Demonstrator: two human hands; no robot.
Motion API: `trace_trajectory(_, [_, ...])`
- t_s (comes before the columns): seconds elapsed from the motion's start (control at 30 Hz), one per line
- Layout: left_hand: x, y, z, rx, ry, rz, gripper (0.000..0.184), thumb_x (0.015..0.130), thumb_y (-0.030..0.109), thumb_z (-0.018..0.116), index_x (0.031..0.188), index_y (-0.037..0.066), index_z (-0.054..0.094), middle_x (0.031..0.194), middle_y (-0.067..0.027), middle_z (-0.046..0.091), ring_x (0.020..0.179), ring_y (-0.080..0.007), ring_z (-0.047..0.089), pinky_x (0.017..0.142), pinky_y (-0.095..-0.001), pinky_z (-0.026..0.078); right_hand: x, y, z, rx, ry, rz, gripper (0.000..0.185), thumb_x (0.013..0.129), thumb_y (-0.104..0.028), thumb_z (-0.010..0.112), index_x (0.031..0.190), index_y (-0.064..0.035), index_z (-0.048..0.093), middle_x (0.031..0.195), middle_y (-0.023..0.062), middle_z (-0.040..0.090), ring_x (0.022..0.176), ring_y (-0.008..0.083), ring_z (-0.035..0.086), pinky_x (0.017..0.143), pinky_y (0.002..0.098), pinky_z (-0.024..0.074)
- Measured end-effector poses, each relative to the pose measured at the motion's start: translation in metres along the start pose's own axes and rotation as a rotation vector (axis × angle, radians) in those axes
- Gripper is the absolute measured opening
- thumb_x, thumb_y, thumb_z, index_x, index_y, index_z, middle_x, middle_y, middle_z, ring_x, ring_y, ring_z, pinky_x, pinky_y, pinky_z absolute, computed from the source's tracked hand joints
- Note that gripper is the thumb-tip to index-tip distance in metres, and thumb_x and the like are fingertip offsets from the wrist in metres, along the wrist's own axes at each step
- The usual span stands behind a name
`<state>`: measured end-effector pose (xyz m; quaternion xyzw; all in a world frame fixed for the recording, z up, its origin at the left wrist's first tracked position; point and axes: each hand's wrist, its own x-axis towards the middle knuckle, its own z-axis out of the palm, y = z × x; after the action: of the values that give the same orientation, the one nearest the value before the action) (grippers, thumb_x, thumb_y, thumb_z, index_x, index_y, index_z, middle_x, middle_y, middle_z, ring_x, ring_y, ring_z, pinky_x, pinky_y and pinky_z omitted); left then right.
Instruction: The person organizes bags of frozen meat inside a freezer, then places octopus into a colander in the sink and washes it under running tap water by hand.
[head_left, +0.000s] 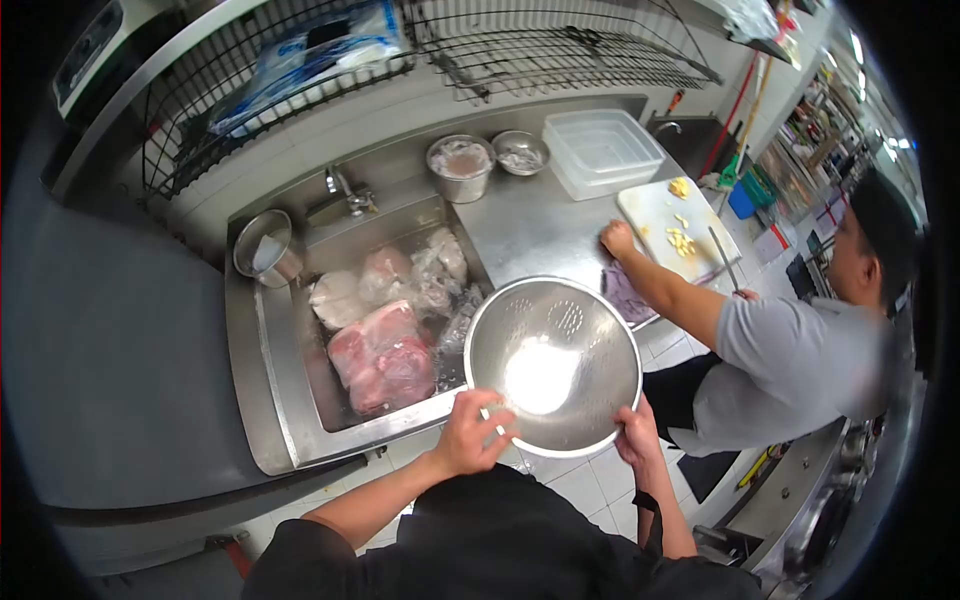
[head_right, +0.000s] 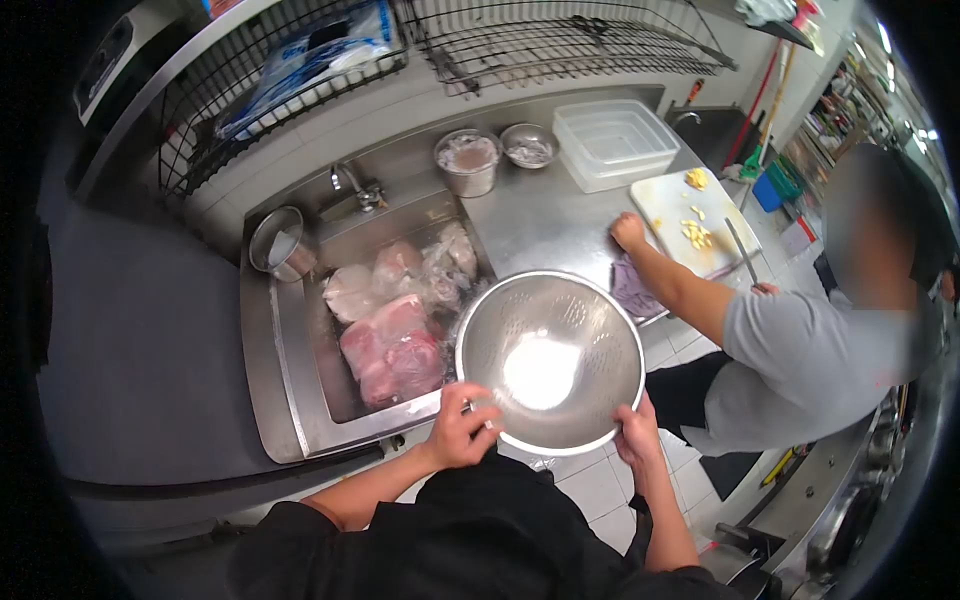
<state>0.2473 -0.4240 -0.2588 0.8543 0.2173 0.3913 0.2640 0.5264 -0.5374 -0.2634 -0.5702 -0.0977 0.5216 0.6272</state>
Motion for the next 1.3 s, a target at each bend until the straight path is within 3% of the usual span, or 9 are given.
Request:
trace_trajectory(0.1, [0.011, -0.055, 0.002, -0.008, 0.38, -0.468, 0.039, 0.076, 0.013, 0.071, 0.111, 0.006, 0.054, 0.112, -0.0149, 0.044, 0.105, -0.0298, 0.045, 0.086, -0.0391, 0.041, 0.058, 0.001, 0.029, -0.13, 0.026, -0.056, 0.06, 0.066, 0.013, 0.043, 0.125, 0.0001, 0.043, 0.102, 0.0129, 0.056, 0.089, 0.0232, 0.058, 0.07, 0.0336, 0.0509])
trace_trajectory(0.17, [0.005, -0.099, 0.001, -0.199, 0.448, -0.84, 0.049, 0.083, 0.021, 0.069, 0.123, 0.008, 0.041, 0.114, -0.0108, 0.046, 0.102, -0.0207, 0.048, 0.082, -0.0367, 0.045, 0.074, -0.009, 0.055, -0.137, 0.053, -0.016, 0.06, 0.066, 0.014, 0.043, 0.124, 0.0018, 0.044, 0.1, 0.0125, 0.057, 0.085, 0.0234, 0.059, 0.066, 0.0324, 0.0506])
trace_trajectory(0.27, [0.002, -0.148, -0.017, -1.051, 0.261, -1.357, 0.061, 0.086, 0.033, 0.066, 0.133, 0.014, 0.033, 0.12, -0.0081, 0.048, 0.1, -0.0219, 0.055, 0.078, -0.0456, 0.05, 0.107, -0.01, 0.067, -0.164, -0.035, 0.015, 0.06, 0.065, 0.014, 0.044, 0.124, 0.0026, 0.045, 0.097, 0.012, 0.059, 0.081, 0.0233, 0.06, 0.066, 0.031, 0.0506])
trace_trajectory(0.4, [0.007, -0.162, -0.025, -1.37, 0.067, -1.277, 0.057, 0.087, 0.024, 0.065, 0.133, 0.007, 0.038, 0.125, -0.0134, 0.052, 0.108, -0.0276, 0.058, 0.083, -0.0509, 0.053, 0.154, -0.01, 0.089, -0.333, -0.112, 0.103, 0.059, 0.064, 0.014, 0.046, 0.123, 0.0023, 0.047, 0.097, 0.0125, 0.061, 0.078, 0.0199, 0.06, 0.063, 0.0293, 0.0493])
trace_trajectory(0.57, [-0.034, -0.2, -0.007, -1.385, 0.397, -1.468, 0.056, 0.074, -0.009, 0.048, 0.129, -0.004, 0.039, 0.12, -0.0225, 0.052, 0.109, -0.0369, 0.056, 0.091, -0.0496, 0.05, 0.245, -0.033, 0.14, -0.684, -0.452, 0.164, 0.043, 0.081, -0.005, 0.055, 0.123, 0.0022, 0.048, 0.098, 0.0113, 0.06, 0.085, 0.0193, 0.059, 0.065, 0.0308, 0.0481])
trace_trajectory(0.63, [-0.029, -0.181, -0.02, -1.311, 0.586, -1.39, 0.054, 0.073, -0.01, 0.048, 0.126, -0.006, 0.04, 0.116, -0.0214, 0.053, 0.106, -0.0361, 0.057, 0.089, -0.0495, 0.051, 0.291, -0.043, 0.176, -0.473, -0.447, 0.171, 0.048, 0.085, -0.023, 0.061, 0.123, 0.0031, 0.048, 0.097, 0.0115, 0.059, 0.077, 0.021, 0.058, 0.062, 0.0321, 0.0487])
trace_trajectory(0.83, [-0.018, -0.144, -0.048, -0.895, 0.778, -1.429, 0.052, 0.07, -0.01, 0.048, 0.121, -0.009, 0.039, 0.107, -0.0184, 0.053, 0.09, -0.0313, 0.061, 0.066, -0.0467, 0.056, 0.413, -0.038, 0.298, -0.196, -0.337, 0.276, 0.047, 0.091, -0.031, 0.052, 0.122, 0.0043, 0.043, 0.105, 0.0246, 0.059, 0.082, 0.0355, 0.064, 0.066, 0.0445, 0.0562])
trace_trajectory(1.17, [0.002, -0.131, -0.04, -0.953, 1.147, -1.351, 0.046, 0.071, -0.009, 0.047, 0.116, -0.002, 0.044, 0.1, -0.0157, 0.054, 0.082, -0.0341, 0.062, 0.065, -0.056, 0.057, 0.498, -0.003, 0.341, 0.343, -0.331, 0.789, 0.032, 0.09, -0.021, 0.042, 0.106, 0.0043, 0.053, 0.09, 0.0218, 0.063, 0.072, 0.0286, 0.062, 0.053, 0.0331, 0.0485])
trace_trajectory(1.3, [0.018, -0.139, -0.036, -0.874, 1.149, -1.399, 0.04, 0.072, -0.009, 0.046, 0.112, -0.004, 0.046, 0.096, -0.0157, 0.055, 0.076, -0.0346, 0.063, 0.064, -0.0562, 0.057, 0.466, -0.004, 0.33, 0.303, -0.322, 0.682, 0.03, 0.089, -0.019, 0.042, 0.106, 0.0027, 0.054, 0.087, 0.0193, 0.063, 0.068, 0.027, 0.06, 0.052, 0.032, 0.0482])
